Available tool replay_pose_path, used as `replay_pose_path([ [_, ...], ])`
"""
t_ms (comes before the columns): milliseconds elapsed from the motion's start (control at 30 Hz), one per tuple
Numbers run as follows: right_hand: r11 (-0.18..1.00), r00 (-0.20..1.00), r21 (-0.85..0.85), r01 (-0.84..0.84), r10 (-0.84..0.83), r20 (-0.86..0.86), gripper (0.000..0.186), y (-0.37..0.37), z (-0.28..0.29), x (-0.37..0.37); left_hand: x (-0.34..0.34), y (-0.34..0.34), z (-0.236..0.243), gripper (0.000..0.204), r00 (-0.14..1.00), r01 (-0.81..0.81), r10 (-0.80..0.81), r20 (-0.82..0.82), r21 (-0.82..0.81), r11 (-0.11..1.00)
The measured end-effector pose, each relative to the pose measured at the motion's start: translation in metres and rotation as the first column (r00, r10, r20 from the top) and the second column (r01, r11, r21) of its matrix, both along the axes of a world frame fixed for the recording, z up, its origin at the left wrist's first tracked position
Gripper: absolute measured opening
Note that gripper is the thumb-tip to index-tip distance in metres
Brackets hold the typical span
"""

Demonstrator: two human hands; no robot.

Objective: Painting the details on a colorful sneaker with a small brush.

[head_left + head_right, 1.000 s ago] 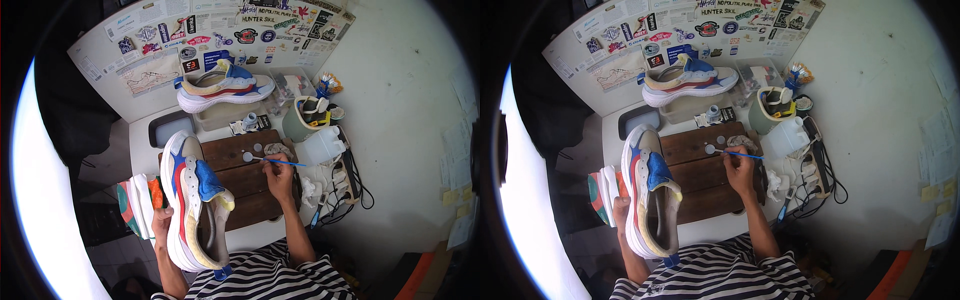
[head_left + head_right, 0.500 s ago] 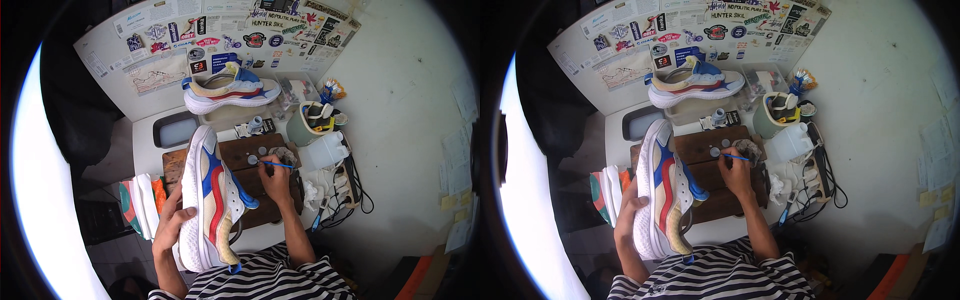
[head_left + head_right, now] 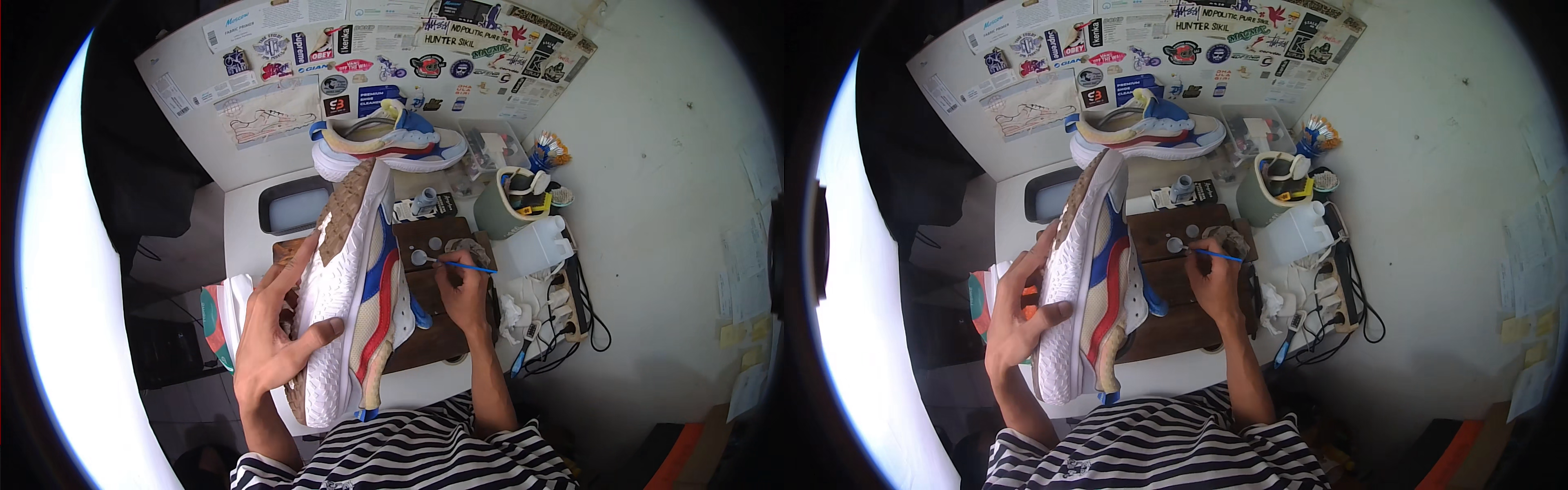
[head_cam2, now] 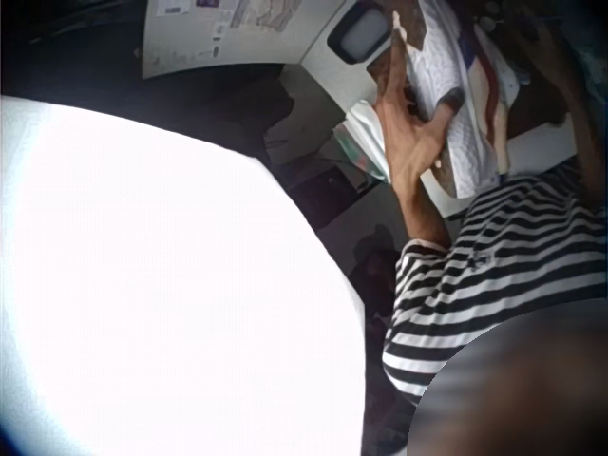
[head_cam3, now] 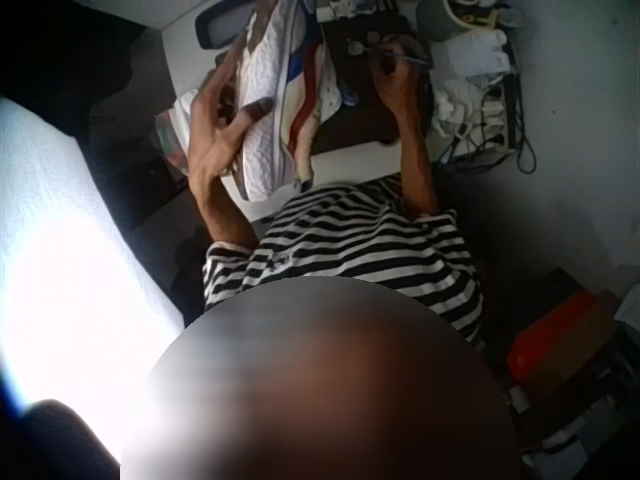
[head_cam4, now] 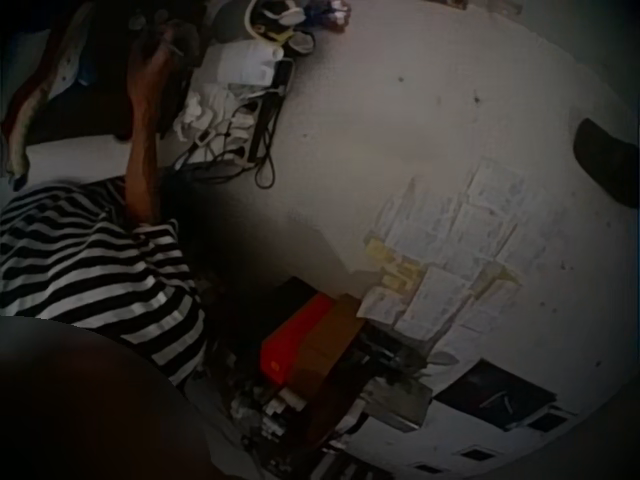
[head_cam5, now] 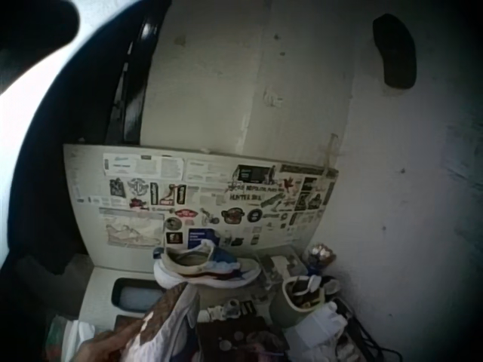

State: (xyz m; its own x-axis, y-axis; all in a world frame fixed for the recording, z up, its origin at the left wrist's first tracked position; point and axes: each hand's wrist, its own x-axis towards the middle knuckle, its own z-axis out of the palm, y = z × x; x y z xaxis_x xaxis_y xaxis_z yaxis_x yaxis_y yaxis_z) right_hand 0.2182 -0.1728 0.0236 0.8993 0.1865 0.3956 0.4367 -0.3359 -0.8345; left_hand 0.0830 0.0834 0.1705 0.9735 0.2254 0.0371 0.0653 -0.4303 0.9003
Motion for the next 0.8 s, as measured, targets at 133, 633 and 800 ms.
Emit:
replay_pose_path([
  [133, 0.991, 0.998, -0.124, -0.058, 0.061, 0.017, 0.012, 0.005, -0.003, -0.002, -0.005, 0.002, -0.005, 0.099, 1.000, -0.016, 0.016, 0.004, -0.047, 0.999],
  [633, 0.989, 0.998, -0.149, -0.019, 0.028, 0.054, 0.015, 0.011, -0.002, -0.001, -0.012, 0.004, -0.006, 0.103, 0.996, -0.067, 0.065, -0.053, -0.043, 0.997],
  [800, 1.000, 0.998, 0.021, 0.014, -0.013, -0.066, 0.011, 0.001, -0.003, -0.005, -0.007, 0.001, -0.001, 0.101, 0.998, -0.046, 0.045, -0.052, -0.024, 0.999],
])
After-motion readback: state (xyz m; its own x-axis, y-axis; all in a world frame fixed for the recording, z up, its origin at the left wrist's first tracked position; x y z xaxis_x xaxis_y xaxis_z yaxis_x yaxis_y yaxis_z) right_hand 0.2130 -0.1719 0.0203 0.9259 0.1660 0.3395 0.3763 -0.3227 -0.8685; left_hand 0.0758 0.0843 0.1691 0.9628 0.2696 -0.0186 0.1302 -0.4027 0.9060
